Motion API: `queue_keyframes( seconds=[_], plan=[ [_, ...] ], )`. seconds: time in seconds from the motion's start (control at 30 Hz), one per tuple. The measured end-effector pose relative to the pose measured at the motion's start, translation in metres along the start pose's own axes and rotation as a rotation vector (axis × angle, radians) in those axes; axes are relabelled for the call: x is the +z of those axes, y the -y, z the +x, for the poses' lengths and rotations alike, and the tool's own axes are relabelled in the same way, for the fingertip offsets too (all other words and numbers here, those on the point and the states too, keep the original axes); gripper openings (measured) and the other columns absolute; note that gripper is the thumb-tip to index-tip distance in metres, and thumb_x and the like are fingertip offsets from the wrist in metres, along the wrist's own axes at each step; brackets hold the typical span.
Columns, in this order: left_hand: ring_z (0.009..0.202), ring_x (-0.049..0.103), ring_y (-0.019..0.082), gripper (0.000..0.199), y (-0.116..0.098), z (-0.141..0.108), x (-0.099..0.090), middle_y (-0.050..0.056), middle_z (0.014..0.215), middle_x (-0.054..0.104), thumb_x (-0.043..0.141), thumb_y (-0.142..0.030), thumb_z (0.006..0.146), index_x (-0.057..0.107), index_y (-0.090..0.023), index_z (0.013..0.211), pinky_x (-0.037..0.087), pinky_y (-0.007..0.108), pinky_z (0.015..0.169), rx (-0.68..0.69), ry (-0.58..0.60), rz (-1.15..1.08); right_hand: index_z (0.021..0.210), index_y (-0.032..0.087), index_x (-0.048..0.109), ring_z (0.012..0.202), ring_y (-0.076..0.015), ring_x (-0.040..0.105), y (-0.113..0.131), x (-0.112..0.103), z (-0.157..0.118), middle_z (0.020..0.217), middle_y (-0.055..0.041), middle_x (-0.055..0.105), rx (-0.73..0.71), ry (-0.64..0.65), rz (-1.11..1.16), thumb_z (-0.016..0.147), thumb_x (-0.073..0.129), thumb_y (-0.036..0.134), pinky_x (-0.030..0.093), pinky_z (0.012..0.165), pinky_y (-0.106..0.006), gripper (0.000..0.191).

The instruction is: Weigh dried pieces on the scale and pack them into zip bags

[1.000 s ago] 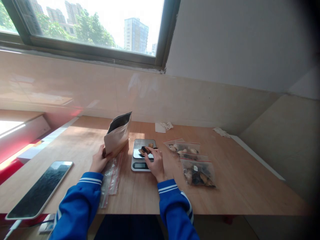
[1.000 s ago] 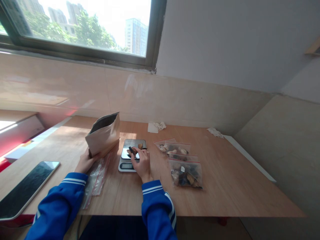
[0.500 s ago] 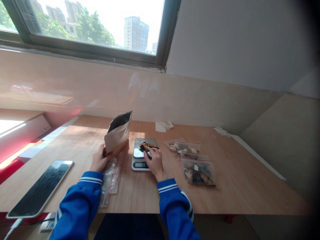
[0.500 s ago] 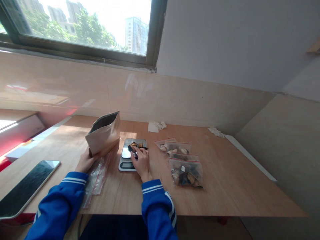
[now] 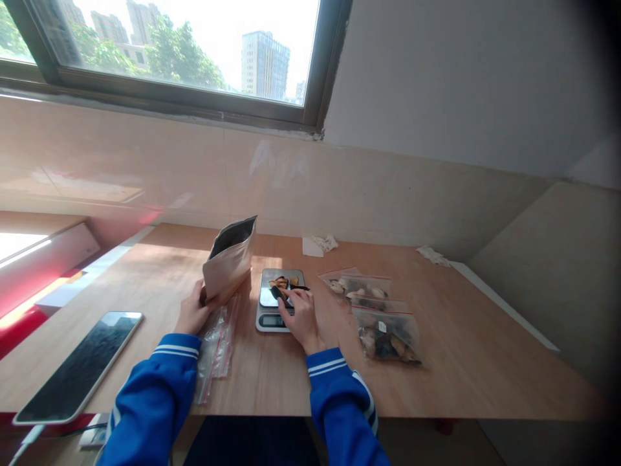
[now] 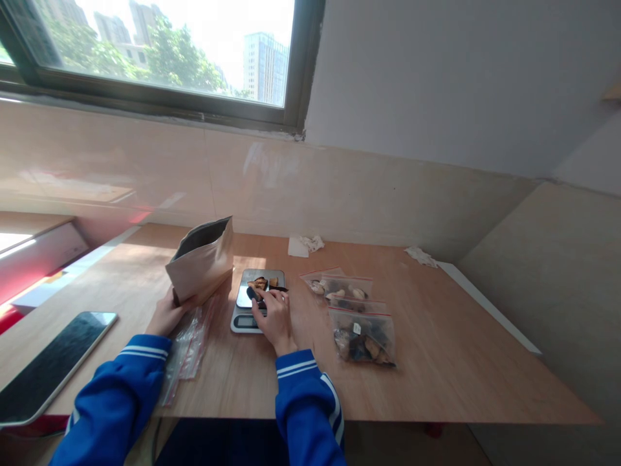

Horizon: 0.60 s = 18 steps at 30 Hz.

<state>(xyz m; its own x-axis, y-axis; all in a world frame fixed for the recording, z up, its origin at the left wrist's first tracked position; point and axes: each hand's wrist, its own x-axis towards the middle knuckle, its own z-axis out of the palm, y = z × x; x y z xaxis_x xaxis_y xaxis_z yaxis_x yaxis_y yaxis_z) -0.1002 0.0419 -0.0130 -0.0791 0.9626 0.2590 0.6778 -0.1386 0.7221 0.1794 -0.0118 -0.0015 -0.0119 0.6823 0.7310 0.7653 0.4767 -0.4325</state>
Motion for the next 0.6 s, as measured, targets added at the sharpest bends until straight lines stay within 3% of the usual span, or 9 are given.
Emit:
queue_keyframes(
  seconds=[0.2,0.43,0.6],
  plan=[
    [0.100,0.063,0.030,0.064,-0.0003,-0.0003,-0.0001,0.009,0.105,0.069,0.058,-0.049,0.074,0.045,-0.017,0.128,0.048,0.041,0.089,0.020,-0.009,-0.008,0.129,0.019,0.051,0.102,-0.0210,0.056,0.0010,-0.0045,0.0001,0.117,-0.0082,0.064,0.034,0.024,0.027,0.087,0.051,0.021,0.036,0.091,-0.036,0.042],
    [0.100,0.063,0.030,0.064,0.0024,0.0000,0.0005,0.009,0.105,0.069,0.058,-0.050,0.073,0.046,-0.017,0.127,0.048,0.041,0.089,0.013,-0.003,-0.004,0.121,0.029,0.058,0.113,-0.0214,0.050,0.0033,-0.0080,-0.0010,0.126,-0.0030,0.058,0.047,0.185,0.010,0.082,0.051,0.012,0.029,0.097,-0.038,0.043],
    [0.101,0.063,0.031,0.067,0.0019,-0.0004,0.0002,0.009,0.104,0.069,0.059,-0.049,0.073,0.044,-0.017,0.130,0.047,0.041,0.089,0.013,-0.006,-0.005,0.117,0.032,0.060,0.117,-0.0256,0.045,0.0026,-0.0099,-0.0031,0.134,-0.0028,0.050,0.075,0.223,-0.037,0.082,0.058,0.023,0.028,0.097,-0.042,0.036]
  ],
)
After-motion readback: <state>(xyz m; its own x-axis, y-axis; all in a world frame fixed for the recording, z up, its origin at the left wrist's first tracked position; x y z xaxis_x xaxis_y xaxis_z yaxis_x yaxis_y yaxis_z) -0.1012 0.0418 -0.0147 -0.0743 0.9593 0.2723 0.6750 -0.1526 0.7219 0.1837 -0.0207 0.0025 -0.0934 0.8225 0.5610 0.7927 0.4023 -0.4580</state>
